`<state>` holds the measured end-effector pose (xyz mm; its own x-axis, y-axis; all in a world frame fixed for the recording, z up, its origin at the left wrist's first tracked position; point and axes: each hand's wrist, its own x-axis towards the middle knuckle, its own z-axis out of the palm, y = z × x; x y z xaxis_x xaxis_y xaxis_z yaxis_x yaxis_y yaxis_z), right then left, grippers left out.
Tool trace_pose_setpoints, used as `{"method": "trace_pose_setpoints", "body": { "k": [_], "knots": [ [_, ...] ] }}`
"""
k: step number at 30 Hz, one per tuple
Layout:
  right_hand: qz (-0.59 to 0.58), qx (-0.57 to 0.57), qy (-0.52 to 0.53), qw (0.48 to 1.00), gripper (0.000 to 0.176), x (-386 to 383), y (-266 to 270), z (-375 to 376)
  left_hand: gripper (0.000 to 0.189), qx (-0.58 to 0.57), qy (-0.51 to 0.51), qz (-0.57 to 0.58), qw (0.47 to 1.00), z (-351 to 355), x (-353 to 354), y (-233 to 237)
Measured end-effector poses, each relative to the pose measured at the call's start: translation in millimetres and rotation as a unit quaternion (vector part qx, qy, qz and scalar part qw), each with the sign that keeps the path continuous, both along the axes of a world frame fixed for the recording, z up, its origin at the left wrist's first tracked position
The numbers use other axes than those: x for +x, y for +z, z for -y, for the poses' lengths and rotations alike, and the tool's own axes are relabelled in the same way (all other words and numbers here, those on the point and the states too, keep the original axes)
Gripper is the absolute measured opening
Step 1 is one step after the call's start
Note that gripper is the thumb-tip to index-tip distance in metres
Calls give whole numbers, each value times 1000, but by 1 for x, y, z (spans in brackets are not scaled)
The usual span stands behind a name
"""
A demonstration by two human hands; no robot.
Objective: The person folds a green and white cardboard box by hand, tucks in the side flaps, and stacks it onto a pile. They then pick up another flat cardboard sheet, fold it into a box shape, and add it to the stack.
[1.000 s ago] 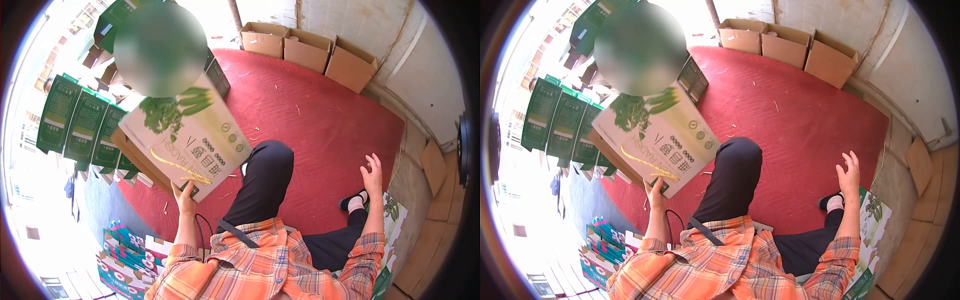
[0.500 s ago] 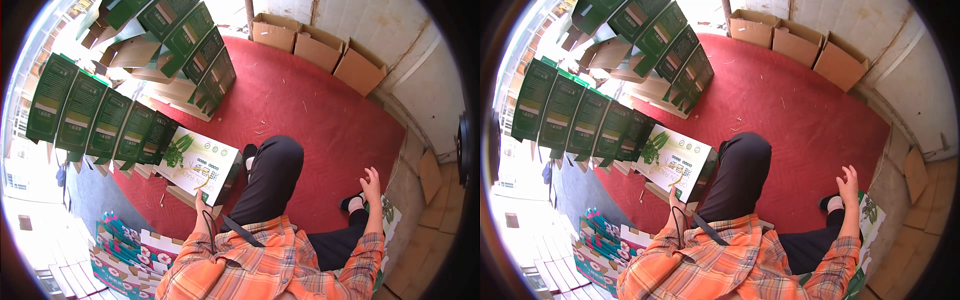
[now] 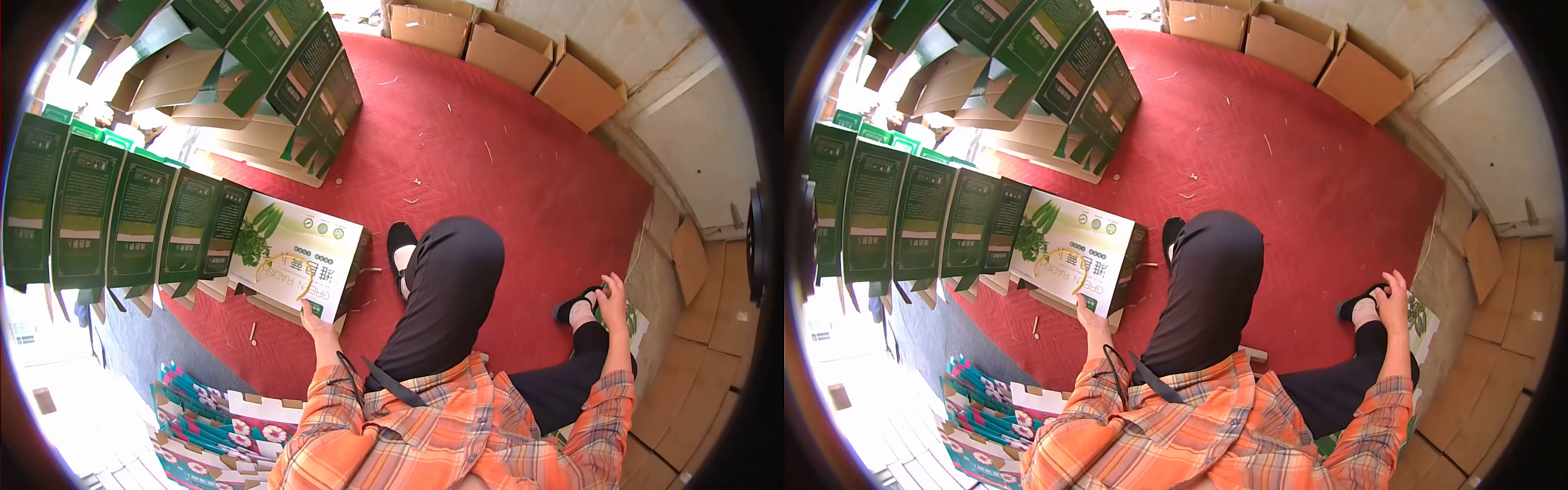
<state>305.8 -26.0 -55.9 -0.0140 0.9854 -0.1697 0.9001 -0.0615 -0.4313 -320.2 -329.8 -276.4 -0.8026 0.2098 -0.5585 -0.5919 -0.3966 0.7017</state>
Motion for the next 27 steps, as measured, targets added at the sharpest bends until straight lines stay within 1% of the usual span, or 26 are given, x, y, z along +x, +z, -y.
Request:
{"method": "trace_pose_setpoints", "body": {
  "k": [2,4,7,9,12,13,17,19,20,21,24,25,27],
  "knots": [
    [0,-2,0,1000,43,8,-3,-1,45,-18,9,-3,1000,3,-5,-7],
    [1,8,9,1000,43,13,-2,-1,49,19,-3,-15,1000,3,-9,-8],
    [-5,6,1,1000,42,26,0,1,52,45,-9,-10,999,-2,-15,-4],
    [-10,-3,-5,1000,41,37,1,3,52,1,4,-31,1000,-4,-21,-6],
    [3,28,2,1000,41,54,7,7,51,17,0,-24,1000,-4,-43,-12],
    [2,30,-5,1000,41,62,5,8,52,-5,14,-17,1000,-6,-50,-12],
    [-16,68,-51,996,39,104,1,22,55,-17,12,-26,999,-3,-71,-22],
    [-6,81,-58,995,40,112,20,30,56,-75,-20,-32,996,2,-89,-35],
    [7,91,-62,994,39,123,29,34,59,-103,-29,-39,994,-1,-90,-33],
    [22,99,-64,993,39,134,36,36,61,-130,-38,-46,990,-4,-88,-21],
    [59,111,-114,985,37,153,57,49,66,-153,-63,-9,986,-18,-82,10],
    [61,93,-146,983,37,161,58,53,68,-164,-71,-9,984,-18,-84,14],
    [68,76,-196,975,37,172,55,66,70,-145,-92,27,985,-13,-99,10]
  ]
}}
